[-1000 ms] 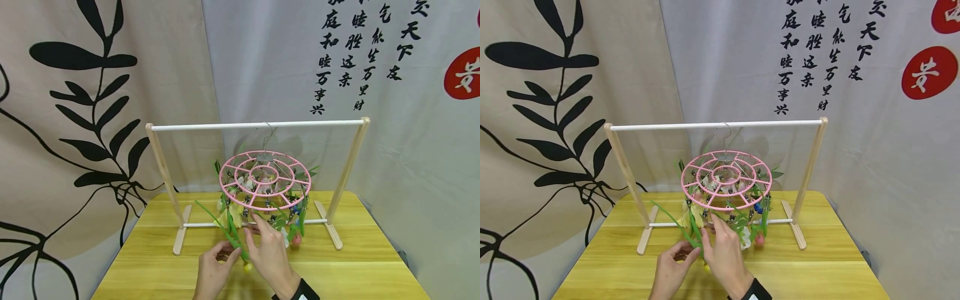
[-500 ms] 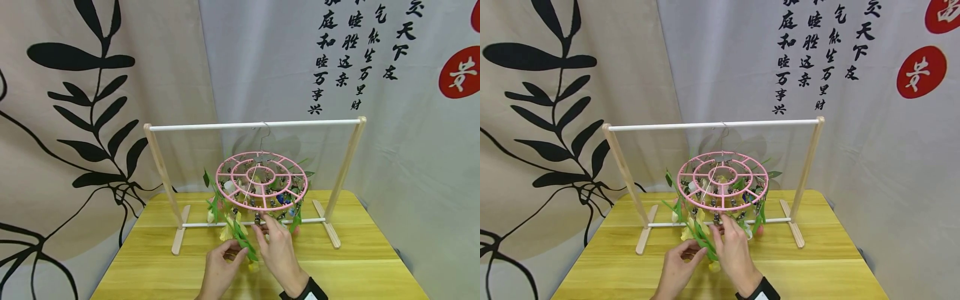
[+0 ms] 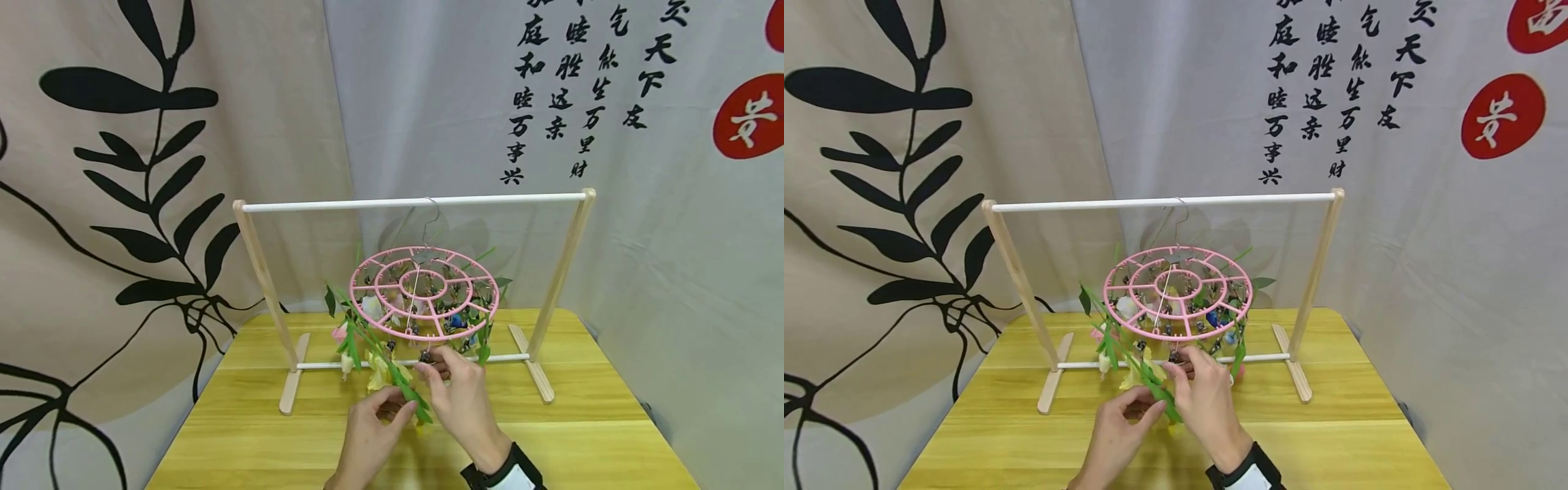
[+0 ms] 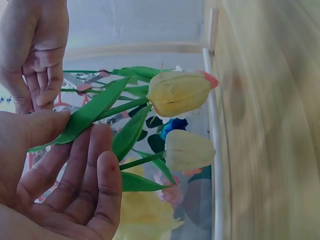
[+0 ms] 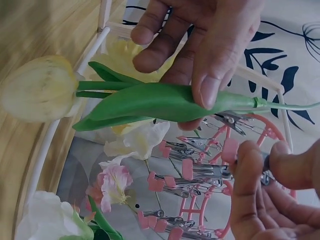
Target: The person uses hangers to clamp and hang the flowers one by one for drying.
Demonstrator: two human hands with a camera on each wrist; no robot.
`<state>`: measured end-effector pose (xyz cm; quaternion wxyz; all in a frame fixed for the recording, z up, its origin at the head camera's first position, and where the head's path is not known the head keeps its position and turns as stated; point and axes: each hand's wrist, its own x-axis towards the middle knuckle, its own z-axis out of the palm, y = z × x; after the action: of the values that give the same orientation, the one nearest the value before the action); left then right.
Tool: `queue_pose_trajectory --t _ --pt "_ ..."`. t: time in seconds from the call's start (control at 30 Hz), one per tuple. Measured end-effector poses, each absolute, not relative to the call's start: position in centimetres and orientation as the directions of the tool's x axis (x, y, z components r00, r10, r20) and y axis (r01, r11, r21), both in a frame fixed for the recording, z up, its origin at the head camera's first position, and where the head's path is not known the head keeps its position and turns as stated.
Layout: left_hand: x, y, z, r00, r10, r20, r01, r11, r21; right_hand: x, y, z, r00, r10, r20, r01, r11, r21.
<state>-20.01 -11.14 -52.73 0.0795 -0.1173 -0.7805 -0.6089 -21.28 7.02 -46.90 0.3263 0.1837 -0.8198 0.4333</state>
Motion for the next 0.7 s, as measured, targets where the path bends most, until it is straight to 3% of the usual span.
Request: queue_pose_trajectory --t 0.23,0.7 --pt "-20.2 -10.5 -52.4 -0.959 0.147 0.24 0.267 0.208 0.941 -21.4 7.7 -46.6 -0.793 0.007 0.609 -0.532 0.479 -0.698" --pt "-20.9 -9.4 -52.1 -0.962 0.179 0.205 0.244 0.233 0.942 -21.7 8.1 -46.2 -0.813 0.075 0.577 -0.501 0.413 -0.761"
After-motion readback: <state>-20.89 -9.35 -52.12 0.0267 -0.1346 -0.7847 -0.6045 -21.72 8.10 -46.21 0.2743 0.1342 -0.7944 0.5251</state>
